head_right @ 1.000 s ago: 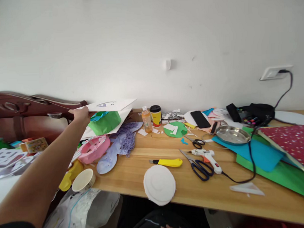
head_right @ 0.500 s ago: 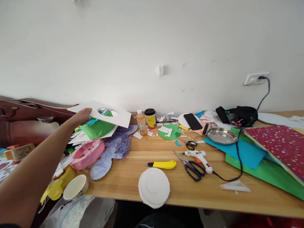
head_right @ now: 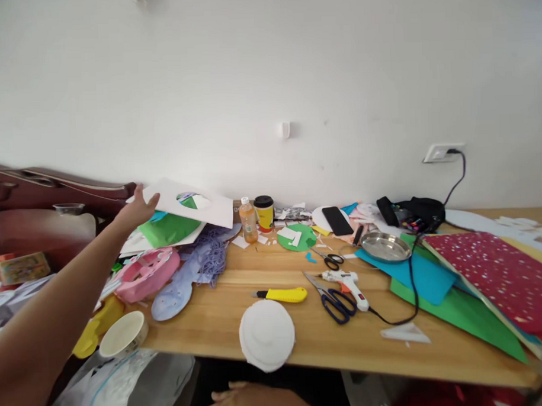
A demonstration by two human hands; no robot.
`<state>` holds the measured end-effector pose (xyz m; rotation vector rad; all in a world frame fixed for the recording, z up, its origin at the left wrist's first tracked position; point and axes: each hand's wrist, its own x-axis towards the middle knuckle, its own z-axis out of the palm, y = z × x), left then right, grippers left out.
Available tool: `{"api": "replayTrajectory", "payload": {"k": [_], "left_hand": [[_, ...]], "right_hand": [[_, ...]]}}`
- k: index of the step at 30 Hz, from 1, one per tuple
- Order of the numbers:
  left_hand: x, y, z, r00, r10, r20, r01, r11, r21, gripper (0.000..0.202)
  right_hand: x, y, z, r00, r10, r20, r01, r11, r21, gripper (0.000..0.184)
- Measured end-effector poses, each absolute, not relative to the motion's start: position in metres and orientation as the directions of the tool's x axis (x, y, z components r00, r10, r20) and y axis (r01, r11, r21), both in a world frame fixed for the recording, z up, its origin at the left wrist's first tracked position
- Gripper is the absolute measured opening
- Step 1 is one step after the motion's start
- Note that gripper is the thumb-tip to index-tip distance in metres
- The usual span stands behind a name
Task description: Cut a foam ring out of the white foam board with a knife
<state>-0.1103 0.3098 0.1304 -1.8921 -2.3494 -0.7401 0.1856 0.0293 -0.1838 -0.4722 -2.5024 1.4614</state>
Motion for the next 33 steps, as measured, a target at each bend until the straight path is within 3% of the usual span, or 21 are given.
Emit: {"api": "replayTrajectory", "payload": {"k": [3, 5, 6, 8, 9, 11, 12, 14, 17, 19, 21, 23, 25, 27, 30, 33], "left_hand": [[-0.091, 0.248, 0.119, -0.202, 0.937, 0.284, 0.979, 0.184, 0.089, 0.076], [-0.066, 0.184, 0.090, -0.088, 0.946, 0.313, 0.996, 0.078, 0.046, 0.069], [-0.052, 0.146, 0.071, 0.001, 0.946, 0.325, 0.993, -0.038, 0.107, 0.065], [-0.024, 0.072, 0.027, 0.446, 0.860, 0.250, 0.788, -0.509, 0.346, 0.054], [-0.011, 0.039, 0.005, 0.703, 0.695, 0.153, 0.576, -0.682, 0.451, 0.055], [0.010, -0.005, -0.035, 0.957, 0.289, -0.017, 0.232, -0.729, 0.644, 0.060], [0.016, -0.016, -0.053, 0.976, 0.214, -0.044, 0.181, -0.685, 0.706, 0.058], [0.023, -0.017, -0.082, 0.963, 0.255, -0.083, 0.231, -0.632, 0.740, 0.054], [0.024, 0.008, -0.109, 0.922, 0.381, -0.067, 0.325, -0.670, 0.667, 0.042], [0.028, 0.025, -0.113, 0.830, 0.555, 0.063, 0.439, -0.717, 0.541, 0.044], [0.036, 0.037, -0.110, 0.761, 0.607, 0.227, 0.498, -0.772, 0.394, 0.047], [0.048, 0.042, -0.107, 0.739, 0.594, 0.318, 0.527, -0.804, 0.277, 0.037], [0.057, 0.045, -0.110, 0.765, 0.555, 0.328, 0.529, -0.831, 0.172, 0.035], [0.062, 0.047, -0.120, 0.796, 0.530, 0.292, 0.526, -0.845, 0.099, 0.046], [0.059, 0.049, -0.133, 0.787, 0.568, 0.239, 0.569, -0.819, 0.075, 0.046], [0.051, 0.052, -0.135, 0.798, 0.576, 0.179, 0.567, -0.817, 0.101, 0.046]], "right_hand": [[0.218, 0.009, -0.163, -0.928, 0.372, 0.004, 0.189, 0.482, -0.856, 0.041], [0.249, -0.007, -0.142, -0.890, 0.455, -0.004, 0.224, 0.430, -0.874, 0.043], [0.266, -0.015, -0.133, -0.862, 0.505, -0.034, 0.263, 0.389, -0.883, 0.044], [0.299, -0.033, -0.125, -0.769, 0.632, -0.100, 0.376, 0.319, -0.870, 0.045], [0.314, -0.042, -0.126, -0.684, 0.718, -0.126, 0.476, 0.309, -0.823, 0.045], [0.337, -0.059, -0.129, -0.451, 0.886, -0.112, 0.692, 0.267, -0.671, 0.048], [0.345, -0.065, -0.130, -0.335, 0.940, -0.065, 0.760, 0.229, -0.608, 0.053], [0.354, -0.068, -0.122, -0.151, 0.986, 0.068, 0.809, 0.163, -0.565, 0.058], [0.351, -0.044, -0.093, -0.019, 0.952, 0.305, 0.805, 0.196, -0.560, 0.050], [0.341, -0.008, -0.074, -0.066, 0.916, 0.395, 0.828, 0.271, -0.490, 0.041], [0.329, 0.033, -0.065, -0.155, 0.915, 0.372, 0.892, 0.291, -0.346, 0.030], [0.319, 0.071, -0.069, -0.237, 0.940, 0.246, 0.942, 0.284, -0.178, 0.039], [0.313, 0.098, -0.080, -0.325, 0.938, 0.123, 0.937, 0.337, -0.090, 0.043], [0.312, 0.113, -0.091, -0.380, 0.921, 0.082, 0.920, 0.386, -0.071, 0.043], [0.321, 0.118, -0.096, -0.348, 0.932, 0.104, 0.932, 0.356, -0.071, 0.050], [0.333, 0.106, -0.090, -0.230, 0.960, 0.162, 0.943, 0.260, -0.206, 0.054]]}}
